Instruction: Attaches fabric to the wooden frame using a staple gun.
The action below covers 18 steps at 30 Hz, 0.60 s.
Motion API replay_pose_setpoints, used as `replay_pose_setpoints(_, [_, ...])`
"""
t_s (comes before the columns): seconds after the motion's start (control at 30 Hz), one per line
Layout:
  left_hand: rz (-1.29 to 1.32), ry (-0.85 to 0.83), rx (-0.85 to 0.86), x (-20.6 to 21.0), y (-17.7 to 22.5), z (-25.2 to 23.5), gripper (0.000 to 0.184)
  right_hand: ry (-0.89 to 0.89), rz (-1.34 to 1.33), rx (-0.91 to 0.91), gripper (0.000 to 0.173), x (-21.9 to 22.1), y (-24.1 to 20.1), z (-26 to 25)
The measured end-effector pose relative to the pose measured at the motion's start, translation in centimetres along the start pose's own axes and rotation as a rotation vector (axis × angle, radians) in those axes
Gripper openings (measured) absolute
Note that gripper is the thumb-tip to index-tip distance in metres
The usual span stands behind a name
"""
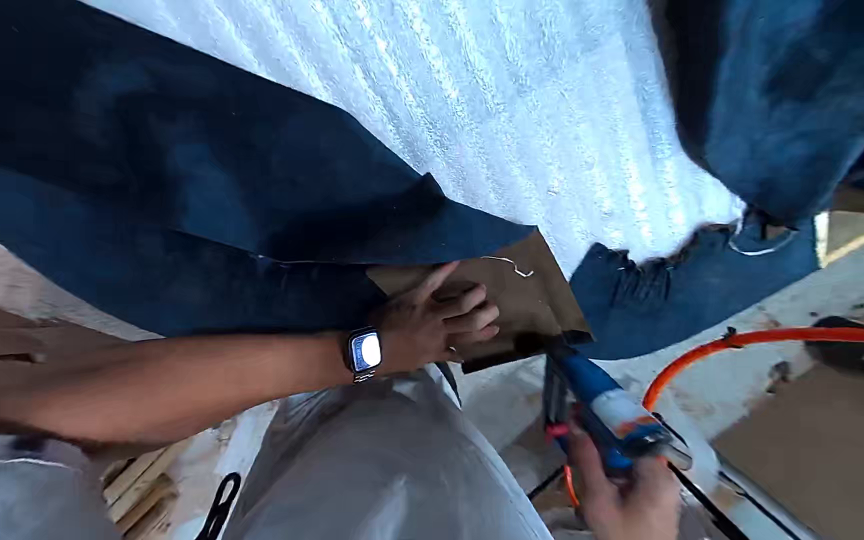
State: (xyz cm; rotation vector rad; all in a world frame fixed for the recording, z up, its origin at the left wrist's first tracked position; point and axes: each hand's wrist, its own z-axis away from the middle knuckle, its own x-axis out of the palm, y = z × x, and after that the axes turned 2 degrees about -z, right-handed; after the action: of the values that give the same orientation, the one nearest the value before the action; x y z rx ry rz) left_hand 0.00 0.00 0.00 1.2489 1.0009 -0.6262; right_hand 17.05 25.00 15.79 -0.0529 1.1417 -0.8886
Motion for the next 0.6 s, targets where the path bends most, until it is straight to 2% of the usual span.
replay_pose_setpoints(0.13, [0.058,0.018,-0.042,0.2,-0.4,0.6,0.057,0.079,0.025,-0.011,0.034,2.6,-2.1,-2.6])
replay_pose_setpoints(0.27, [0.079,-0.030,-0.055,-0.4,-0.4,0.7,0.063,0.091,0.084,-0.054,0.031,3.3,-1.6,-4.0])
replay_pose_setpoints(0.6, [0.027,-0.083,-0.074,-0.7,0.2,0.6,0.076,0.155,0.149,-0.105,0.032,3.8,-1.5,-3.5])
